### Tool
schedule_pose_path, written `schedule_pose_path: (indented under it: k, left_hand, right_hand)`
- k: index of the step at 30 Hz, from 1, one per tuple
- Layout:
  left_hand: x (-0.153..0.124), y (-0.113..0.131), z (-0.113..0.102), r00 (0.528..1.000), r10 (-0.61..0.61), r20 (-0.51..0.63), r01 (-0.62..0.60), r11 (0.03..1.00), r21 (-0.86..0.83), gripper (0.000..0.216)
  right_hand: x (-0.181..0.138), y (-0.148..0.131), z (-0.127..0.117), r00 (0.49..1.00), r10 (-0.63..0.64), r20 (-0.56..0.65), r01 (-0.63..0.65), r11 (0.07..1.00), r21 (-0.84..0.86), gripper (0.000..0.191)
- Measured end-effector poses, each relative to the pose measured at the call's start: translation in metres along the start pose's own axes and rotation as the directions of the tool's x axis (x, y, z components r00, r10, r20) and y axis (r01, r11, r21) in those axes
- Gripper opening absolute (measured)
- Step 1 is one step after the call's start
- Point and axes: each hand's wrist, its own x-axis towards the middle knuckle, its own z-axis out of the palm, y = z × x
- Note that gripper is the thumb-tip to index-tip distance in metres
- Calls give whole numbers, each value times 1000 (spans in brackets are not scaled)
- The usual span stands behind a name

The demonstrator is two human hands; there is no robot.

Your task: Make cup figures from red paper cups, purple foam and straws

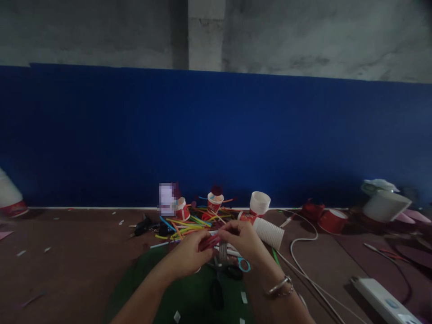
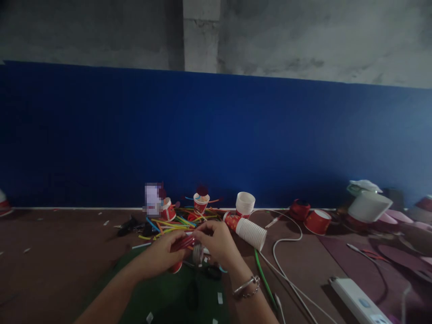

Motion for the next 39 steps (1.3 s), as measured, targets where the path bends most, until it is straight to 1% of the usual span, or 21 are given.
schedule_pose_path:
  k: [1, 2, 3, 4, 5, 7, 10, 13, 16, 18, 22, 25, 29, 34, 36, 39]
  left_hand:
    - [0, 1, 1, 994, 55, -96, -46, 994, 94, 24]
    - [-1, 2, 2, 977, 115, -179, -78, 977, 200, 28]
    - [-1, 2, 4, 957, 169, -235, -91, 947, 309, 31]
    - [-1, 3, 7, 941, 212, -265, -89, 908, 410, 33]
    - [-1, 3, 10, 931, 245, -272, -82, 864, 497, 34]
    - [0, 2, 18, 929, 271, -253, -60, 783, 619, 39]
    - [3, -2, 28, 941, 242, -236, -6, 710, 704, 48]
    - [5, -7, 33, 946, 216, -243, 38, 668, 743, 52]
    - [7, -13, 32, 930, 235, -282, 67, 647, 759, 52]
    - [9, -18, 30, 916, 253, -313, 77, 652, 754, 53]
    - [14, -32, 27, 885, 290, -364, 73, 685, 725, 51]
    - [16, -37, 27, 880, 280, -384, 80, 710, 700, 47]
    - [14, -30, 26, 912, 185, -367, 116, 741, 661, 40]
    - [10, -13, 21, 947, 36, -321, 193, 731, 654, 27]
    - [10, -6, 19, 957, -12, -291, 208, 726, 655, 26]
    - [9, 0, 15, 959, -68, -275, 237, 727, 645, 29]
  right_hand:
    - [2, 2, 0, 999, 12, -36, -11, 1000, 26, 15]
    - [4, 3, 0, 998, 22, -64, -19, 999, 46, 16]
    - [6, 5, 0, 996, 32, -81, -27, 998, 63, 16]
    - [7, 6, 0, 995, 46, -90, -39, 996, 79, 17]
    - [8, 7, 1, 993, 62, -96, -52, 994, 96, 17]
    - [8, 8, 2, 992, 87, -90, -75, 988, 133, 18]
    - [7, 7, 5, 990, 113, -79, -96, 978, 187, 19]
    - [6, 5, 6, 991, 93, -97, -74, 980, 186, 22]
    - [4, 0, 5, 990, -2, -140, 19, 992, 123, 28]
    - [2, -5, 4, 987, -47, -152, 60, 994, 88, 31]
    - [-4, -9, 6, 996, -38, -83, 40, 999, 15, 32]
    - [-6, -6, 11, 998, -44, -55, 42, 998, -36, 36]
    - [-6, -1, 16, 997, -65, -33, 64, 997, -39, 36]
    - [-9, -10, 18, 993, -89, -77, 87, 996, -20, 42]
    - [-13, -15, 19, 990, -120, -81, 119, 993, -12, 43]
    - [-19, -22, 18, 979, -189, -71, 188, 982, -18, 36]
